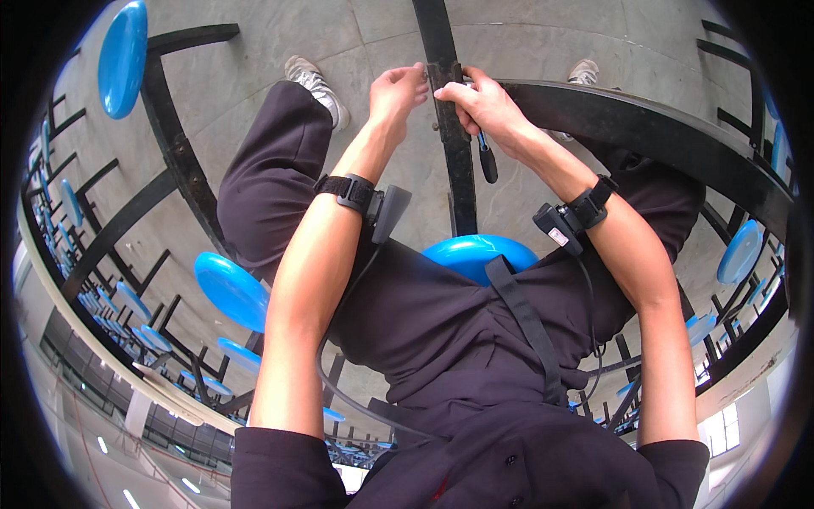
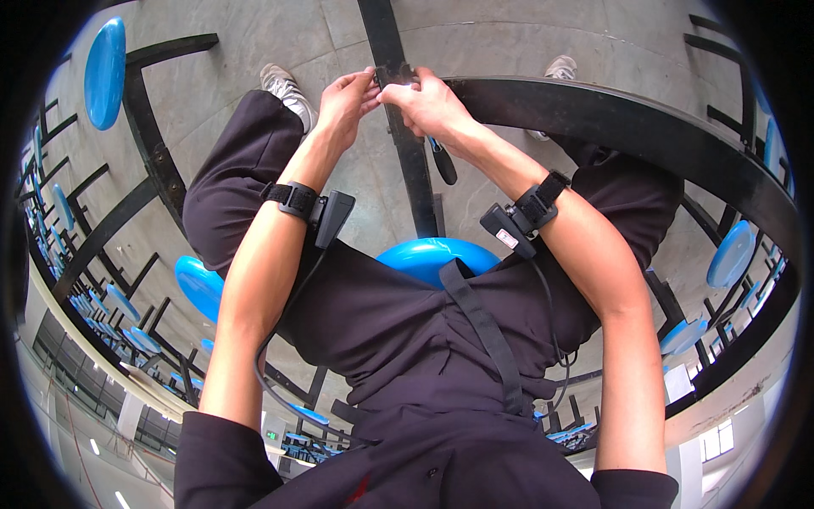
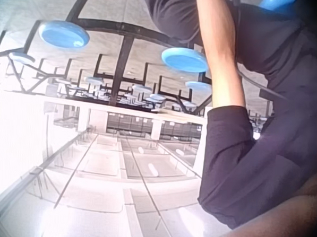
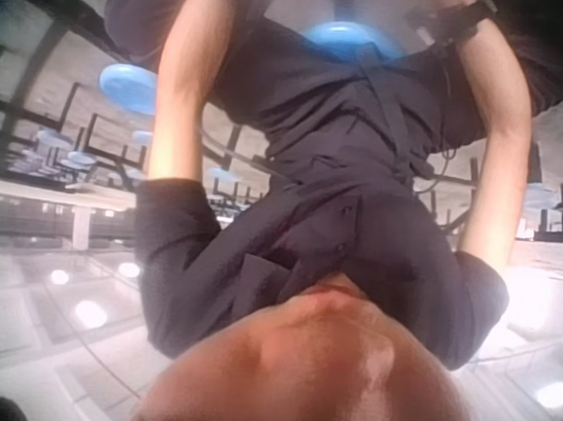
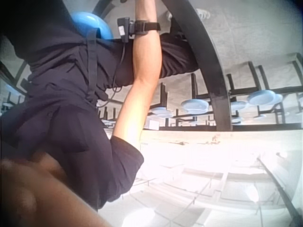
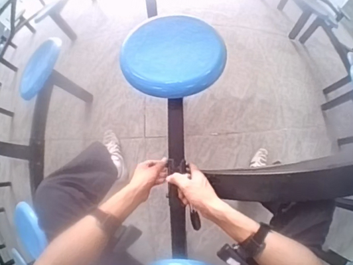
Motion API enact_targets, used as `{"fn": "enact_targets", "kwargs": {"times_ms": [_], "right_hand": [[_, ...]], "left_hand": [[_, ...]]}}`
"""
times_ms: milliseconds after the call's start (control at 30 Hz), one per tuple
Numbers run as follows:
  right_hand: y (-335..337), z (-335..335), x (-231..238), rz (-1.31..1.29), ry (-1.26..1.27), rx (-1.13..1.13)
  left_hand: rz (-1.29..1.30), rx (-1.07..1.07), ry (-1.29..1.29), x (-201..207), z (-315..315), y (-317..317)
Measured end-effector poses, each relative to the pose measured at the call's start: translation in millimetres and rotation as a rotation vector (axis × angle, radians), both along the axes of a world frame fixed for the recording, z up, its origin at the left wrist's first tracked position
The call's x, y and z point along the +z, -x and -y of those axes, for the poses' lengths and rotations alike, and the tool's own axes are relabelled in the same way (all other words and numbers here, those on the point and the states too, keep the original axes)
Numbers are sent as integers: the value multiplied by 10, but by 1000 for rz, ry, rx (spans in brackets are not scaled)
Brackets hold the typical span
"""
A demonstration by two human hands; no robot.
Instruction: The person uses a wrench to tighten a bolt on the metal support frame of a cafeteria table and stool unit.
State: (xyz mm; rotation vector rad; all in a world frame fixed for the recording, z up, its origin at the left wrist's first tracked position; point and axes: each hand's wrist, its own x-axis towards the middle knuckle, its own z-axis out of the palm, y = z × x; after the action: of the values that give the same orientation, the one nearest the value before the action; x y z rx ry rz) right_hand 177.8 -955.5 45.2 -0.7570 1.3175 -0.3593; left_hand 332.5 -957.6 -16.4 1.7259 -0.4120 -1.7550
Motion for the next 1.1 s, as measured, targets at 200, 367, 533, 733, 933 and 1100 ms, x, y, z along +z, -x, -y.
{"fn": "enact_targets", "kwargs": {"times_ms": [200,367,533,733,933,1100], "right_hand": [[-6,17,12,33,-9,14],[14,14,-3,28,-1,5],[6,26,0,38,-13,11],[17,27,-19,31,-14,12],[-9,22,31,1,7,23],[19,16,18,23,3,16]], "left_hand": [[-69,-113,-100,1,17,-74],[-42,-106,-11,21,15,-33],[53,-147,113,-40,-22,-66],[-84,-24,26,11,8,-64],[-65,-84,-67,-8,17,-86],[-40,-91,29,4,-9,-64]]}}
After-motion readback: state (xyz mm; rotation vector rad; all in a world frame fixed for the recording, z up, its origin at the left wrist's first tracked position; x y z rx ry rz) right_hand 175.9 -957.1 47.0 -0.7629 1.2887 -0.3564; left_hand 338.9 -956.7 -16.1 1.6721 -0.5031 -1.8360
